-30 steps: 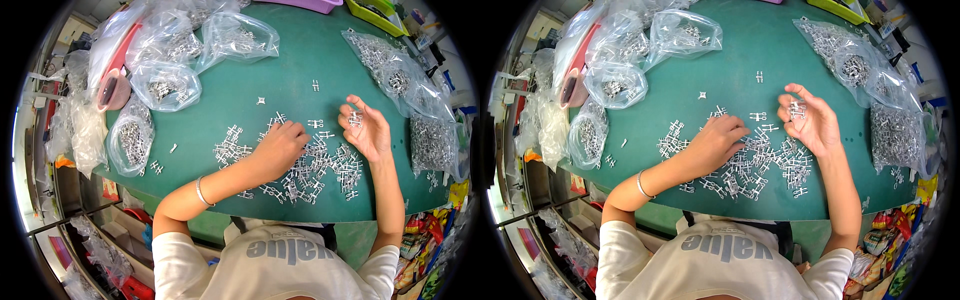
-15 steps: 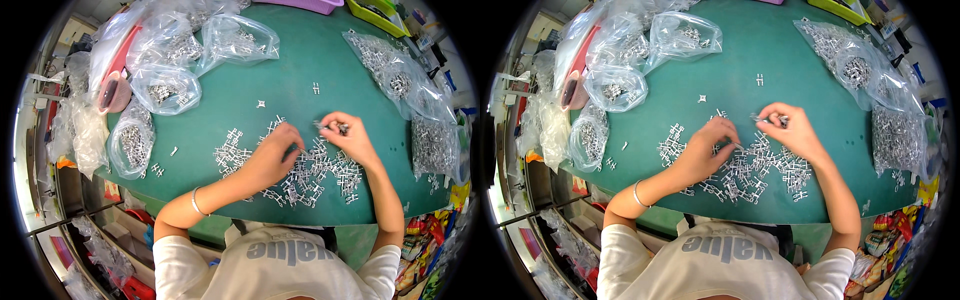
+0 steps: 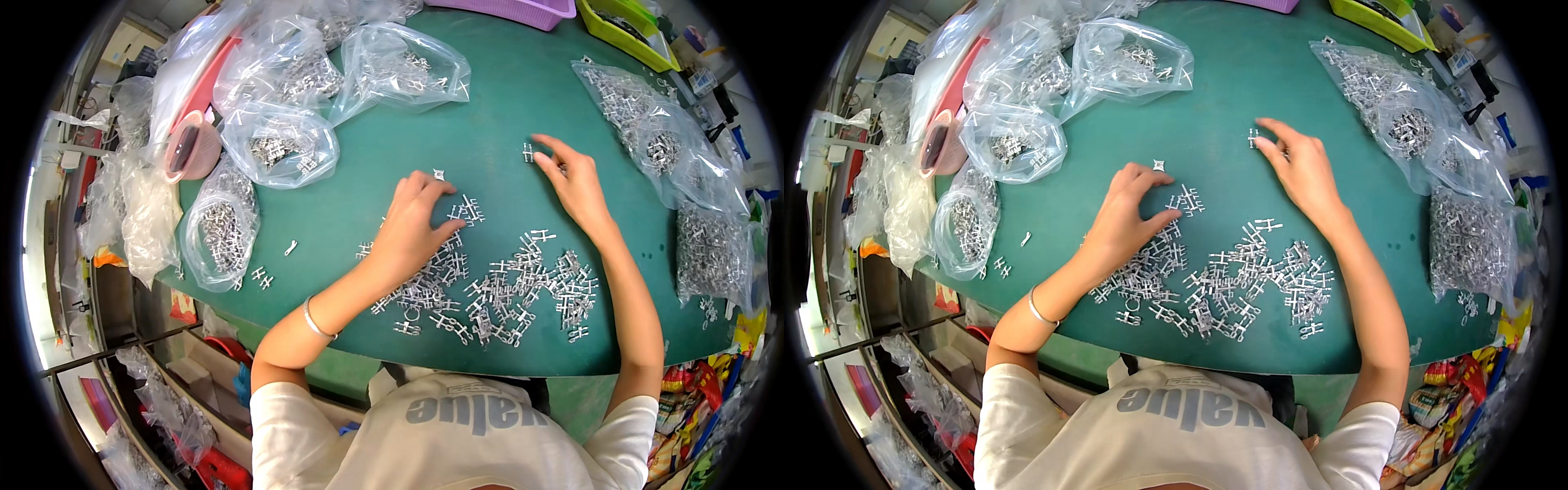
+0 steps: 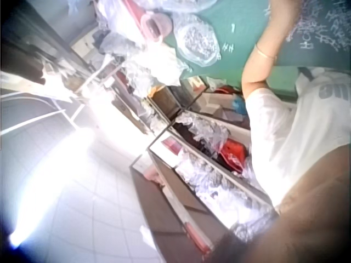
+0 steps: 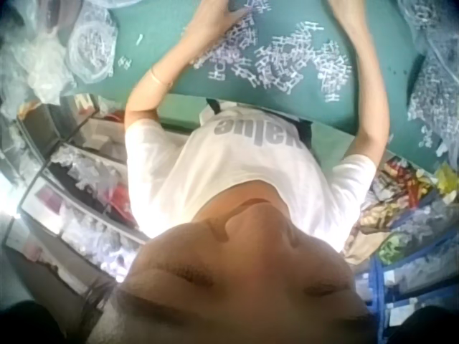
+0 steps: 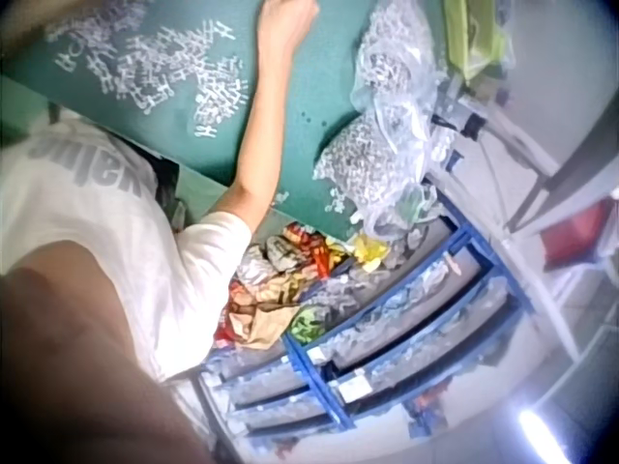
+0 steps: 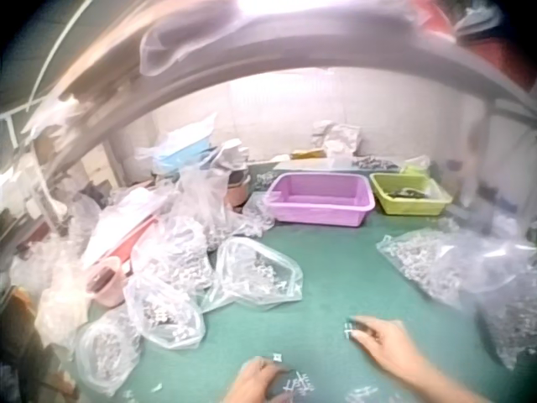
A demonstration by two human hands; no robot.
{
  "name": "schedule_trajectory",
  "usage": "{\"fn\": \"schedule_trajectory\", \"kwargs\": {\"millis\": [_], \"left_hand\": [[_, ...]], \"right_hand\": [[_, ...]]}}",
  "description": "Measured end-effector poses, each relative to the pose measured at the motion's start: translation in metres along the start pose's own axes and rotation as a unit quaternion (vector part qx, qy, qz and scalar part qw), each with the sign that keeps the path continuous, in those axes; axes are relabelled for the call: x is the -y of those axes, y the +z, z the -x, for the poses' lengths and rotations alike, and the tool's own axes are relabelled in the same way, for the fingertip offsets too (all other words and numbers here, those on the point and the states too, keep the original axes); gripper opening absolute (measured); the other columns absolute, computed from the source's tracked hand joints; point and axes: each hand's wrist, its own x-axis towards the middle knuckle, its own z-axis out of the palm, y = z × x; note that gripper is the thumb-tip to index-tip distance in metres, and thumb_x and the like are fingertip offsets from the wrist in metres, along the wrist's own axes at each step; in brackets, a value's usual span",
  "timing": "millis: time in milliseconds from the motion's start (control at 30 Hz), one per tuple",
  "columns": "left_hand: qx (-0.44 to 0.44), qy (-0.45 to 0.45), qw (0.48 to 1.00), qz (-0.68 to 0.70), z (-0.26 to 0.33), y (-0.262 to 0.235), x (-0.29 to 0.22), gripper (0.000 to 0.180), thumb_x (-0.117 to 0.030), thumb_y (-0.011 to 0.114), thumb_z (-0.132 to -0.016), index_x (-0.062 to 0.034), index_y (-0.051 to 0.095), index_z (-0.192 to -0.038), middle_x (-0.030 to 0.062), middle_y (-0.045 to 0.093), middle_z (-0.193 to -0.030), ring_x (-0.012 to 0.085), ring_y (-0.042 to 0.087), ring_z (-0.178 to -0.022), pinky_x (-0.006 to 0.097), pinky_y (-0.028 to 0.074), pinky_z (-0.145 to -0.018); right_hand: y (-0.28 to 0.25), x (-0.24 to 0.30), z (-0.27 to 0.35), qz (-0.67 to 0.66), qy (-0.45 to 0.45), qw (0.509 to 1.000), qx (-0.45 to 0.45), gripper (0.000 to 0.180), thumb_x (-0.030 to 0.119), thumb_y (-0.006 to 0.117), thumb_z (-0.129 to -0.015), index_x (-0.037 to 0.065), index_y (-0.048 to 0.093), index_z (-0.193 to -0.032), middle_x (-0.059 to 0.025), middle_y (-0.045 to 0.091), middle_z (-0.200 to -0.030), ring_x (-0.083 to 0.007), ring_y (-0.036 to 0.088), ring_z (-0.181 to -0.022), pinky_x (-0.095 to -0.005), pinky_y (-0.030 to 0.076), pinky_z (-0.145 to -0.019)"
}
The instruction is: The person sorts metal components on a table by hand, picking up small pieces one by one from a pile and placing them into a plastic bag.
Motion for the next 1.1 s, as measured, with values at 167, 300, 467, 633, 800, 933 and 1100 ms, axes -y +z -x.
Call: {"fn": "schedule_trajectory", "kwargs": {"millis": [167, 300, 467, 633, 800, 933, 1100], "left_hand": [[0.033, 0.031, 0.998, -0.037, 0.000, 0.011, 0.003, 0.026, -0.005, 0.071, -0.069, -0.0016, 0.057, -0.091, 0.0109, 0.054, -0.088, 0.0297, 0.052, -0.083, 0.039, 0.044, -0.074], [0.068, -0.069, 0.991, 0.091, 0.003, 0.003, 0.003, 0.021, -0.003, 0.068, -0.074, -0.0012, 0.057, -0.091, 0.0084, 0.056, -0.085, 0.0192, 0.054, -0.079, 0.030, 0.045, -0.070], [0.078, -0.220, 0.825, 0.515, 0.002, -0.015, 0.014, 0.026, -0.008, 0.060, -0.085, -0.0007, 0.052, -0.109, 0.0036, 0.056, -0.090, 0.0117, 0.053, -0.084, 0.025, 0.042, -0.072], [0.061, -0.254, 0.667, 0.698, 0.013, -0.018, 0.010, 0.033, -0.008, 0.058, -0.085, -0.0007, 0.048, -0.117, 0.0034, 0.057, -0.092, 0.0132, 0.052, -0.088, 0.028, 0.041, -0.077], [0.030, -0.256, 0.663, 0.703, 0.026, -0.022, 0.014, 0.028, -0.006, 0.054, -0.087, 0.0016, 0.051, -0.114, 0.0070, 0.058, -0.094, 0.0137, 0.053, -0.088, 0.026, 0.043, -0.074], [0.023, -0.284, 0.679, 0.676, 0.030, -0.022, 0.012, 0.023, -0.006, 0.053, -0.088, 0.0024, 0.055, -0.109, 0.0080, 0.059, -0.096, 0.0131, 0.053, -0.084, 0.026, 0.044, -0.072], [0.018, -0.267, 0.729, 0.630, 0.034, -0.022, 0.011, 0.021, -0.008, 0.054, -0.088, 0.0014, 0.057, -0.107, 0.0063, 0.060, -0.096, 0.0108, 0.053, -0.081, 0.025, 0.044, -0.069]], "right_hand": [[0.004, -0.002, 0.010, 0.097, -0.134, 0.986, 0.024, 0.023, 0.020, 0.065, -0.080, 0.005, 0.065, -0.097, -0.0118, 0.063, -0.079, -0.0283, 0.059, -0.066, -0.0363, 0.047, -0.059], [-0.021, 0.005, 0.033, -0.004, -0.069, 0.978, 0.195, 0.021, 0.014, 0.067, -0.078, 0.002, 0.066, -0.095, -0.0123, 0.059, -0.068, -0.0213, 0.055, -0.056, -0.0318, 0.043, -0.054], [-0.006, 0.041, 0.037, -0.025, -0.057, 0.984, 0.169, 0.028, 0.018, 0.067, -0.078, 0.004, 0.062, -0.102, -0.0134, 0.061, -0.067, -0.0283, 0.056, -0.055, -0.0363, 0.043, -0.053], [0.036, 0.048, 0.034, 0.083, -0.223, 0.964, 0.121, 0.033, 0.021, 0.069, -0.074, 0.003, 0.060, -0.100, -0.0140, 0.064, -0.080, -0.0323, 0.062, -0.071, -0.0406, 0.048, -0.059], [0.038, 0.054, 0.038, 0.066, -0.147, 0.979, 0.124, 0.034, 0.019, 0.072, -0.071, 0.003, 0.060, -0.098, -0.0142, 0.063, -0.074, -0.0332, 0.061, -0.068, -0.0409, 0.047, -0.057], [0.039, 0.055, 0.033, 0.035, -0.099, 0.982, 0.157, 0.035, 0.017, 0.074, -0.069, 0.005, 0.058, -0.098, -0.0135, 0.060, -0.070, -0.0321, 0.059, -0.064, -0.0404, 0.045, -0.055], [0.035, 0.063, 0.029, 0.014, -0.095, 0.983, 0.158, 0.040, 0.015, 0.077, -0.065, 0.006, 0.055, -0.097, -0.0114, 0.054, -0.063, -0.0295, 0.053, -0.057, -0.0391, 0.042, -0.053]]}}
